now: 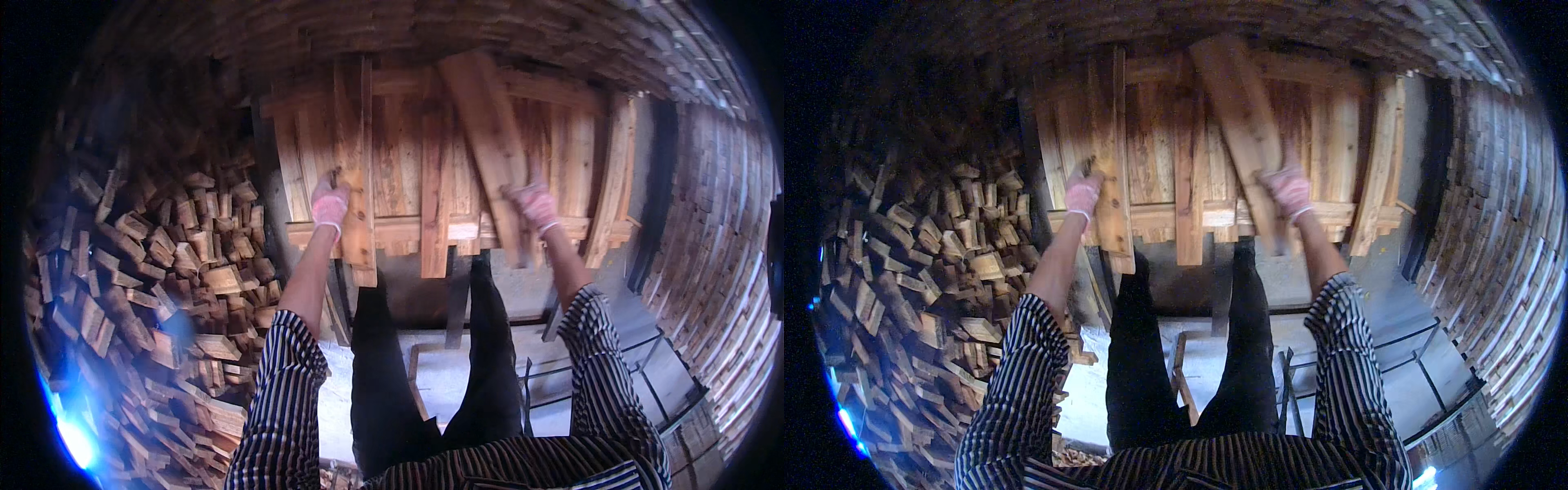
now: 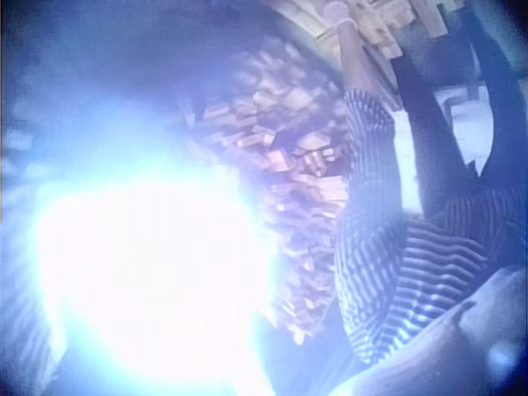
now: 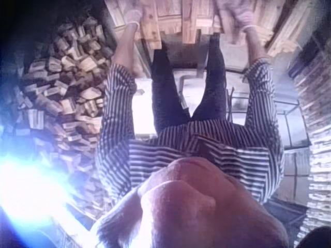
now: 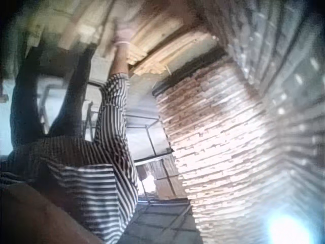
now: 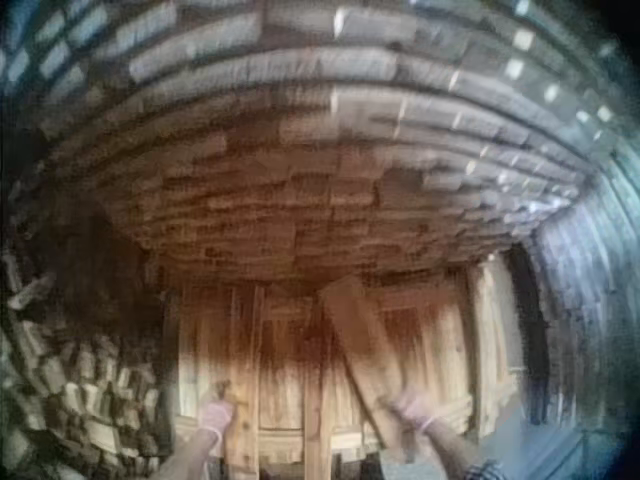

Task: The person repeatedly picks up small wooden planks from a large pile and places them onto a growing stack on a metal table. The person wears pink gloves and a striped shirt while working in a warehouse environment.

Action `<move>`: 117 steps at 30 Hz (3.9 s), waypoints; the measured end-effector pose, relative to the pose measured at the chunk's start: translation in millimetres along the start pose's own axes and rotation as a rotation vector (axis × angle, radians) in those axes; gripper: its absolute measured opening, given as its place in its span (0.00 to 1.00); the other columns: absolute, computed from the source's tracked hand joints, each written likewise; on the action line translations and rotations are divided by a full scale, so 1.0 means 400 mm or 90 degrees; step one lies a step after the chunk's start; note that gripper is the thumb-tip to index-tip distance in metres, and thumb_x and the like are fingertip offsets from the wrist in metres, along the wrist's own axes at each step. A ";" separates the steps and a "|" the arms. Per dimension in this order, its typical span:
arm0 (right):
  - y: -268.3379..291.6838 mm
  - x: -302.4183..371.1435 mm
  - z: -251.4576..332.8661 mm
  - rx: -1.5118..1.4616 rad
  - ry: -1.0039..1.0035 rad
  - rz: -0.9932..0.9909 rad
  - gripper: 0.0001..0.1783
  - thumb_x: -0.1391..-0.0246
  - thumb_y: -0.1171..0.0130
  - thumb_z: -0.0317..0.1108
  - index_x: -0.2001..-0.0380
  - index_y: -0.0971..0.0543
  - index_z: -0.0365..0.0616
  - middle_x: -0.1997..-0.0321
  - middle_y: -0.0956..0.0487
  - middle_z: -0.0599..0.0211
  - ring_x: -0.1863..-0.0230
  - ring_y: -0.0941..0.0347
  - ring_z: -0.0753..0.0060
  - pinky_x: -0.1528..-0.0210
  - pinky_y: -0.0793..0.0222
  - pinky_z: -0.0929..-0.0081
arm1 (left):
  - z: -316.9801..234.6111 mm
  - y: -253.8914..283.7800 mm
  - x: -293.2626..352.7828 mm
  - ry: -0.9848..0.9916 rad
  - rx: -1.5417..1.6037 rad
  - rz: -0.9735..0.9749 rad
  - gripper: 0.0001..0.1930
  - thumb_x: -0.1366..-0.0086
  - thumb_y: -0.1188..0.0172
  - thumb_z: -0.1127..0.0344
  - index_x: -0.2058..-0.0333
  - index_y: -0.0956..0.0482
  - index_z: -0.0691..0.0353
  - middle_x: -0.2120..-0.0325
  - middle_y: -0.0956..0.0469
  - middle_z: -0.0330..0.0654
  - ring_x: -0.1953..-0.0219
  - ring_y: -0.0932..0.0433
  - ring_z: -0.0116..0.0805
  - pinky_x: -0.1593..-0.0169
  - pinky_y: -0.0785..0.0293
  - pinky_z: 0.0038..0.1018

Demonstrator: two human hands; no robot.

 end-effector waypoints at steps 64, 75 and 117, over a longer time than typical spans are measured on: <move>-0.554 -0.057 0.665 0.058 0.062 -0.120 0.41 0.51 0.29 0.50 0.35 0.27 0.53 0.43 0.27 0.33 0.43 0.29 0.33 0.40 0.32 0.46 | 0.147 0.279 -0.282 -0.055 -0.041 0.032 0.54 0.46 0.21 0.59 0.28 0.45 0.70 0.33 0.32 0.59 0.31 0.32 0.50 0.30 0.37 0.32; -0.437 -0.084 0.374 0.199 -0.262 -0.286 0.53 0.51 0.28 0.50 0.26 0.40 0.51 0.32 0.34 0.30 0.33 0.36 0.28 0.32 0.36 0.46 | 0.071 0.271 -0.237 -0.006 -0.015 0.094 0.44 0.44 0.24 0.64 0.32 0.36 0.70 0.41 0.23 0.55 0.39 0.24 0.48 0.36 0.30 0.36; -0.213 -0.154 0.099 0.480 -0.125 -0.318 0.49 0.43 0.38 0.61 0.24 0.43 0.57 0.31 0.35 0.35 0.32 0.36 0.40 0.30 0.40 0.47 | 0.079 0.279 -0.265 -0.013 0.073 0.133 0.43 0.40 0.32 0.79 0.28 0.43 0.67 0.39 0.25 0.48 0.40 0.25 0.39 0.34 0.33 0.29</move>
Point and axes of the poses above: each hand's wrist, its own x-axis away from the middle knuckle, its own y-axis out of the back of the hand, z = x × y, the point moved 1 cm from there along -x, towards the middle knuckle
